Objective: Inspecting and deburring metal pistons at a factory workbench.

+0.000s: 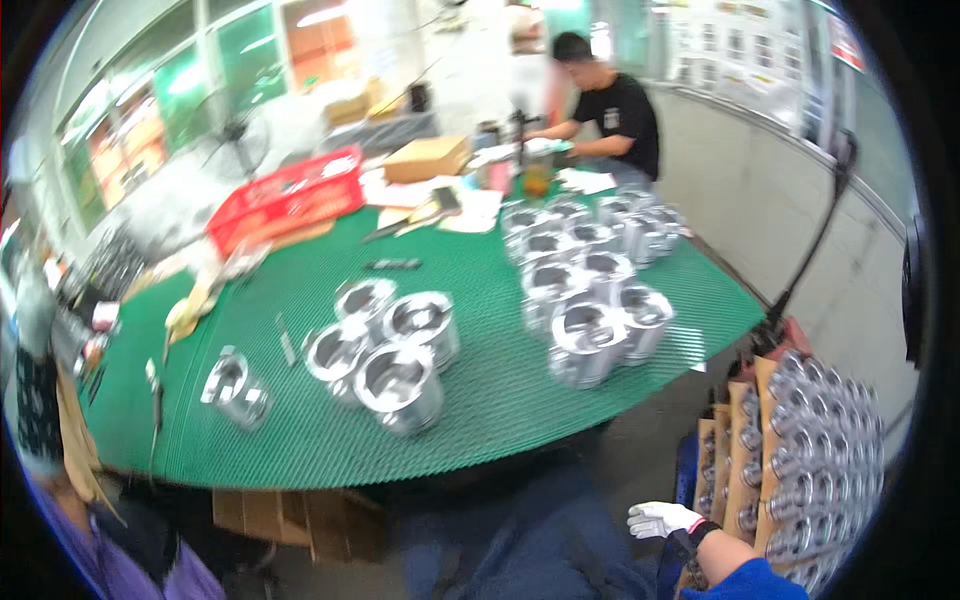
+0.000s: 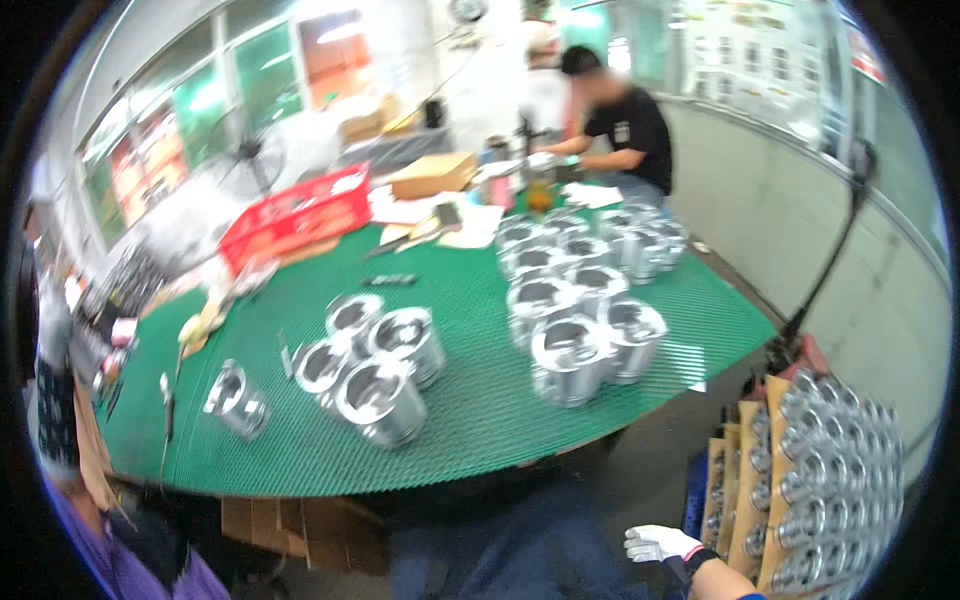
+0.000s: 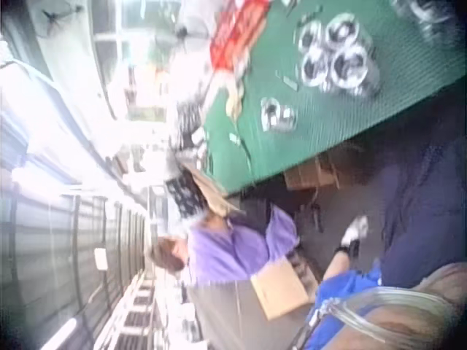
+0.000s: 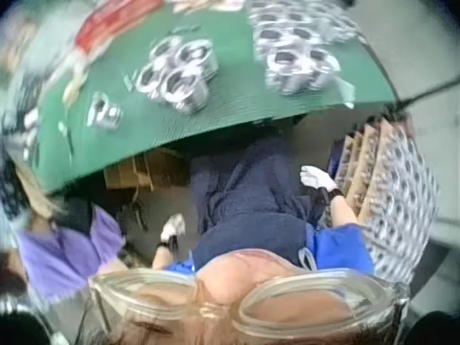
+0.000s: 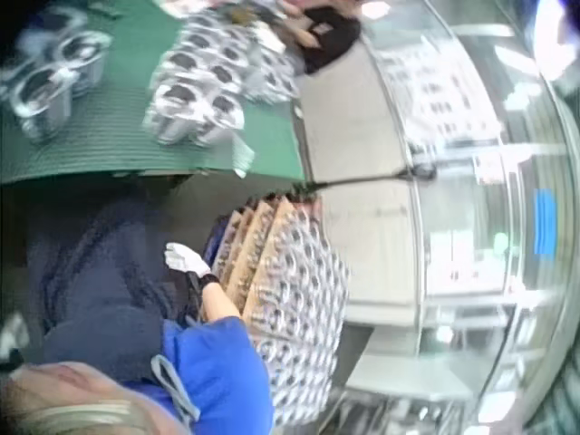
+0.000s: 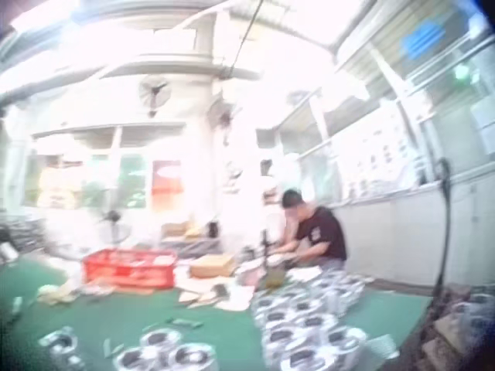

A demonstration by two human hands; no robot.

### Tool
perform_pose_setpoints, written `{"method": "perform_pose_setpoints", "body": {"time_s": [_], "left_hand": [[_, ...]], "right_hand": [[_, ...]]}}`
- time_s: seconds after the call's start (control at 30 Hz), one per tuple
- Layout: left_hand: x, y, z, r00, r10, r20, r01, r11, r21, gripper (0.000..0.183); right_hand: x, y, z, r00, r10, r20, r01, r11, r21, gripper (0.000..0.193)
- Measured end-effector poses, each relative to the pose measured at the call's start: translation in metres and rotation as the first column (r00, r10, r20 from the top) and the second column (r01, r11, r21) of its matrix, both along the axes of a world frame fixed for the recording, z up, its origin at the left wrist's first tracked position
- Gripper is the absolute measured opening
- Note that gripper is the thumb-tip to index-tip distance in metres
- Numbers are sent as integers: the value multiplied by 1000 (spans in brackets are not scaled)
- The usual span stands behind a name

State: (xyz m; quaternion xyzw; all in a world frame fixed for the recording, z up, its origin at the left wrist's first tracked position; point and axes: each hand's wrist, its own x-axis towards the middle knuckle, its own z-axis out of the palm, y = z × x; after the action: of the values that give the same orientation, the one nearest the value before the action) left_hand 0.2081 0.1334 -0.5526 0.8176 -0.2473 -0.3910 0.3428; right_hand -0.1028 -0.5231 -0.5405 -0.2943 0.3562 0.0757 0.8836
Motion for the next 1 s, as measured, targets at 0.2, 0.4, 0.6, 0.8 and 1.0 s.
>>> {"method": "perform_pose_setpoints", "body": {"time_s": [0.2, 0.4, 0.6, 0.8, 1.0], "left_hand": [[28, -35, 44, 837, -526, 153, 265, 633, 727, 30], [57, -59, 2, 851, -525, 25, 352, 605, 714, 32], [53, -34, 7, 846, -492, -203, 467, 502, 728, 33], [135, -110, -10, 869, -491, -62, 388, 596, 703, 34], [228, -179, -19, 888, -423, 178, 226, 740, 633, 36]], "right_hand": [[-79, 47, -105, 806, 359, -470, -477, 865, -157, 53], [-114, 50, -135, 465, 748, -473, -702, -14, -712, 15], [-169, 62, -128, 823, 549, 143, -241, 567, -788, 29], [-254, 87, -187, 998, -68, -12, 61, 947, -316, 32], [-205, 104, -199, 845, -451, -289, 512, 837, 193, 36]]}}
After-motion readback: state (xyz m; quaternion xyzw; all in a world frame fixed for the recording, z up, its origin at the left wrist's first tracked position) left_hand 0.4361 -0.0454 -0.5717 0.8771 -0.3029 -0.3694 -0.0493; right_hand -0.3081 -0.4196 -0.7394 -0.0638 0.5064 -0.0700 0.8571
